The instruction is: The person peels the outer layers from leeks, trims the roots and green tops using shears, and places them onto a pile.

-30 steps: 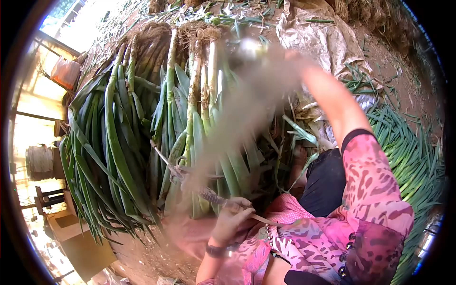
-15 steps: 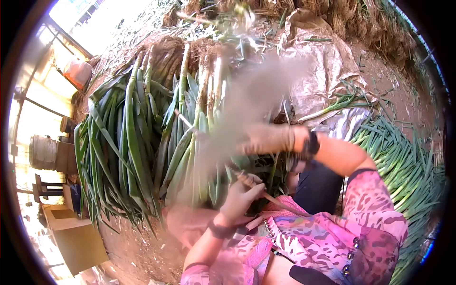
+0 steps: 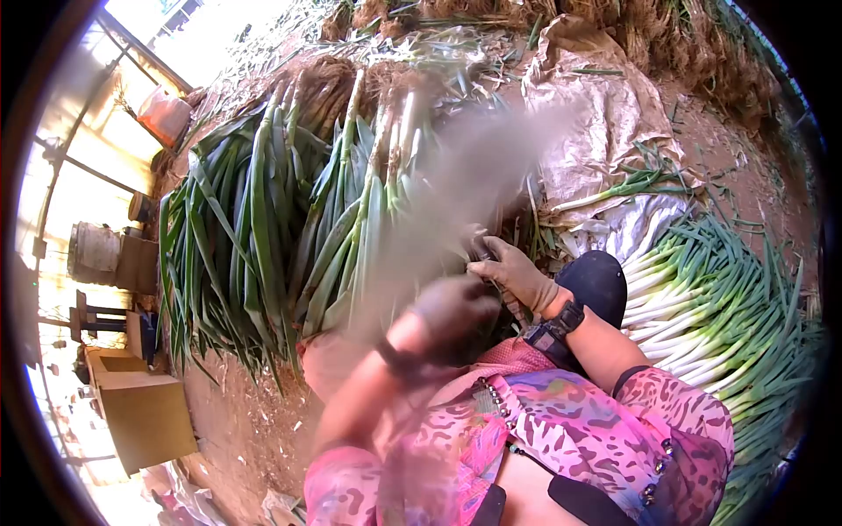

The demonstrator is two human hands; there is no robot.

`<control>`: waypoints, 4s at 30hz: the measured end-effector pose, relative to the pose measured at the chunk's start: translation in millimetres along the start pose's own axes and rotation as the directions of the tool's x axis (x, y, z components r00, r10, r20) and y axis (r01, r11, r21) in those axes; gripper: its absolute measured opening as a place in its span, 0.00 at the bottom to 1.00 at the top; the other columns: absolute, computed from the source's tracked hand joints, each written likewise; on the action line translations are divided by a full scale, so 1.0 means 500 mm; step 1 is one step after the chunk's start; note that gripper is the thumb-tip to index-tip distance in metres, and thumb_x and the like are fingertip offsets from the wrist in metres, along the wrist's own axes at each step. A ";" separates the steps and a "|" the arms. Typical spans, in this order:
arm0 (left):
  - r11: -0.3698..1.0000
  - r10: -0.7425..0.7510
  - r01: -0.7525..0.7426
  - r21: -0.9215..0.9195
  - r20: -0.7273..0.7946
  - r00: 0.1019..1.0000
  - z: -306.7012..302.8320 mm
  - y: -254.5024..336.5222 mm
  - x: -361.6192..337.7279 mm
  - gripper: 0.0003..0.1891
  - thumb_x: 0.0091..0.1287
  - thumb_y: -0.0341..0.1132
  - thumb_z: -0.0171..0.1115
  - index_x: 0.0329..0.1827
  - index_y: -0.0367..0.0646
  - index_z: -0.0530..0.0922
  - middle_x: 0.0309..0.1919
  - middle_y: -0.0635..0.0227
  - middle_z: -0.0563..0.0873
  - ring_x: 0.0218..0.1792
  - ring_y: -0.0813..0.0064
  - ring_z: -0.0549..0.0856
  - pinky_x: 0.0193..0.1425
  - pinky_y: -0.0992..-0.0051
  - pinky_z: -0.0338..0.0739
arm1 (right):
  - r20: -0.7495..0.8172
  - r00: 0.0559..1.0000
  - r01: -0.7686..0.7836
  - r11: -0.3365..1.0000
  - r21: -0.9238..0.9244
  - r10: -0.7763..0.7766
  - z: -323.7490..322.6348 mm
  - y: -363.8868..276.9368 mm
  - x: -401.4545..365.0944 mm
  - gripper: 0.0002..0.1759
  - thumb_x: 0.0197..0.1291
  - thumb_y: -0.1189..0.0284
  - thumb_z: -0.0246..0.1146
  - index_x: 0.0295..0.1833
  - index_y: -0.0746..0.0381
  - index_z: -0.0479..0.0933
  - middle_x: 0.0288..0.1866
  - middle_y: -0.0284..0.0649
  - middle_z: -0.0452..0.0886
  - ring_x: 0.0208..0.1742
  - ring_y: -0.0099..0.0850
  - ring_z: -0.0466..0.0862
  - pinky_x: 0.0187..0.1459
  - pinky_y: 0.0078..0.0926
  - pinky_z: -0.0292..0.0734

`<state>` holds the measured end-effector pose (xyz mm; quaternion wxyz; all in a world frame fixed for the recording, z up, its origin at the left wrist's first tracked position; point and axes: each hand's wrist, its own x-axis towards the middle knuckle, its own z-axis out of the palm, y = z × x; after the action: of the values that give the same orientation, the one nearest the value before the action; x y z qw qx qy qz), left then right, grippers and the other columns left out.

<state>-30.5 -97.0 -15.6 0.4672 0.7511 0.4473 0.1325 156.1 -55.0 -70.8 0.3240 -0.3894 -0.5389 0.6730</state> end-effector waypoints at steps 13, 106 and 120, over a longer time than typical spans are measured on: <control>0.627 -0.374 0.721 0.295 -0.698 0.611 -0.248 -0.239 0.108 0.30 0.61 0.53 0.67 0.58 0.38 0.83 0.55 0.46 0.86 0.57 0.50 0.85 0.63 0.60 0.78 | 0.328 0.927 -0.300 0.888 0.348 0.185 0.077 -0.049 -0.066 0.35 0.61 0.68 0.68 0.73 0.61 0.65 0.45 0.27 0.71 0.43 0.16 0.71 0.47 0.16 0.70; 0.784 -0.246 0.202 -0.587 0.006 0.969 0.181 -0.286 0.111 0.18 0.76 0.42 0.61 0.55 0.35 0.84 0.45 0.67 0.89 0.44 0.76 0.87 0.52 0.76 0.82 | -0.314 0.927 -0.369 0.636 -0.677 0.205 -0.038 0.082 -0.274 0.44 0.63 0.53 0.63 0.82 0.54 0.57 0.47 0.59 0.85 0.51 0.56 0.85 0.54 0.49 0.79; 0.981 -0.102 0.084 -0.173 -0.096 0.990 0.215 -0.337 0.108 0.16 0.78 0.35 0.56 0.64 0.39 0.80 0.54 0.67 0.88 0.52 0.75 0.85 0.59 0.76 0.79 | -0.372 0.912 -0.387 0.664 -0.639 0.173 -0.121 0.082 0.002 0.33 0.62 0.54 0.62 0.71 0.53 0.70 0.47 0.54 0.87 0.50 0.53 0.87 0.52 0.47 0.80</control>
<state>-26.0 -89.0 -222.7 0.5106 0.6792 0.4930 0.1869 207.7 -34.0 -117.9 0.1160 -0.6525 -0.6345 0.3977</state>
